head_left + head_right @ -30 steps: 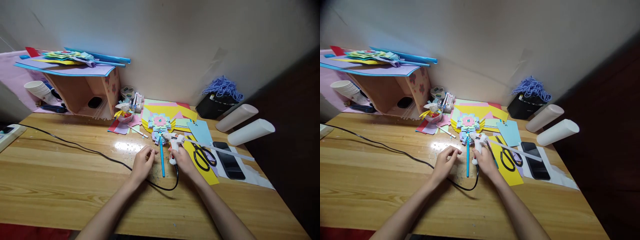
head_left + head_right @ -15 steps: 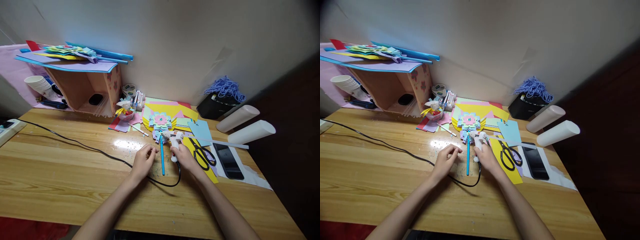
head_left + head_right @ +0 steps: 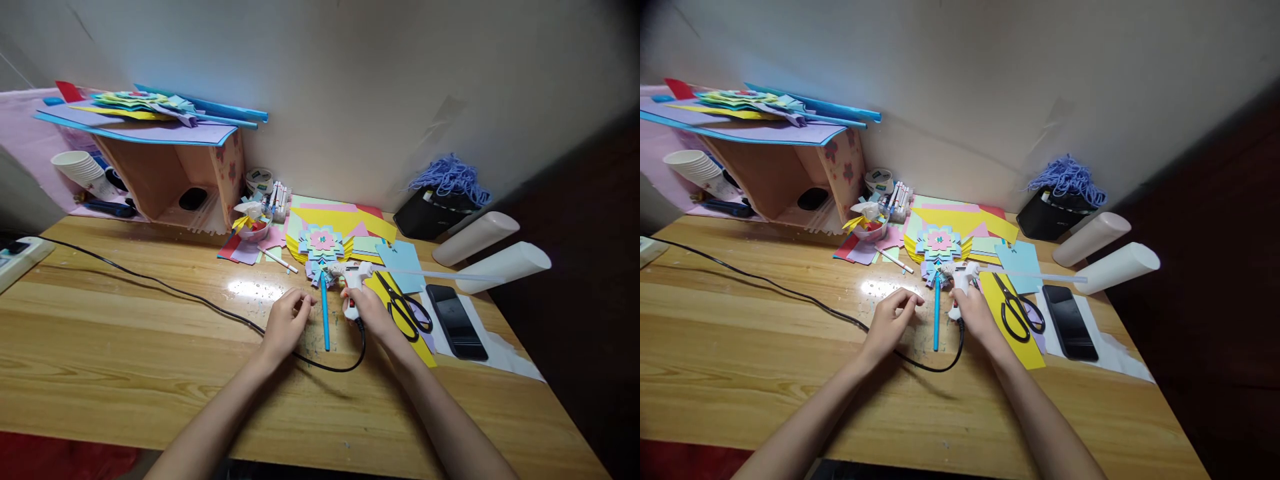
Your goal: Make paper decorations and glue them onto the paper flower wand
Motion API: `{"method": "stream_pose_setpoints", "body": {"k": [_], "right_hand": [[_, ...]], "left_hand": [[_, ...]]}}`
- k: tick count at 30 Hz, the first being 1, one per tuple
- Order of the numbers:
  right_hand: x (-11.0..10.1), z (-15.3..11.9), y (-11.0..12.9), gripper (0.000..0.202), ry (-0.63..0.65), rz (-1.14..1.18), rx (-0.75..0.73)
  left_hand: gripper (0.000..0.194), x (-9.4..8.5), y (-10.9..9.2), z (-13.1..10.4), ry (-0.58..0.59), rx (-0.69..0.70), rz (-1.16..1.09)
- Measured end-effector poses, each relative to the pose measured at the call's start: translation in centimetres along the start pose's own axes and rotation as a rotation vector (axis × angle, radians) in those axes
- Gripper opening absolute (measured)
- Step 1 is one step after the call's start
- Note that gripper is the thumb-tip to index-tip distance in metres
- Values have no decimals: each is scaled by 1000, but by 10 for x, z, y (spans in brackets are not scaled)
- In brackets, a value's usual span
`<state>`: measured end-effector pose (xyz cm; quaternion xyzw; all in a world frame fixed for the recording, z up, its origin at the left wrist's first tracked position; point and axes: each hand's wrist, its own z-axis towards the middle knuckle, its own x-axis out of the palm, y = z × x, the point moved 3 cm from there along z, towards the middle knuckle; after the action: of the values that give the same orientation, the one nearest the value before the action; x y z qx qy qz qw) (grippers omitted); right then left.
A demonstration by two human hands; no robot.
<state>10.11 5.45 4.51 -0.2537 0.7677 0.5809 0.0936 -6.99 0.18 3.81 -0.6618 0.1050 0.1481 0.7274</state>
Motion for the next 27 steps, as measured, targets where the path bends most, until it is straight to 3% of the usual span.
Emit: {"method": "stream_pose_setpoints", "body": {"k": [3,11,16,21,24,27], "right_hand": [[1,-4,2,30,-4,69,11],[2,-12,6,40,-82,-62,-44],[13,-26,24,42,-60,119,-152],[60,-41,65,35,245,348,-268],[105,-42,101,37,407,341,-408],[163,-35,132,29,529,228,-607]], "left_hand": [[25,-1,-1,0,-10,1,-2],[25,0,-1,-1,-23,-16,-39],[26,-15,-22,-13,-14,9,-60],[21,-60,-40,-44,-78,34,-18],[30,-102,-29,-66,-256,4,74],[35,-146,-2,-86,-490,-94,193]]}}
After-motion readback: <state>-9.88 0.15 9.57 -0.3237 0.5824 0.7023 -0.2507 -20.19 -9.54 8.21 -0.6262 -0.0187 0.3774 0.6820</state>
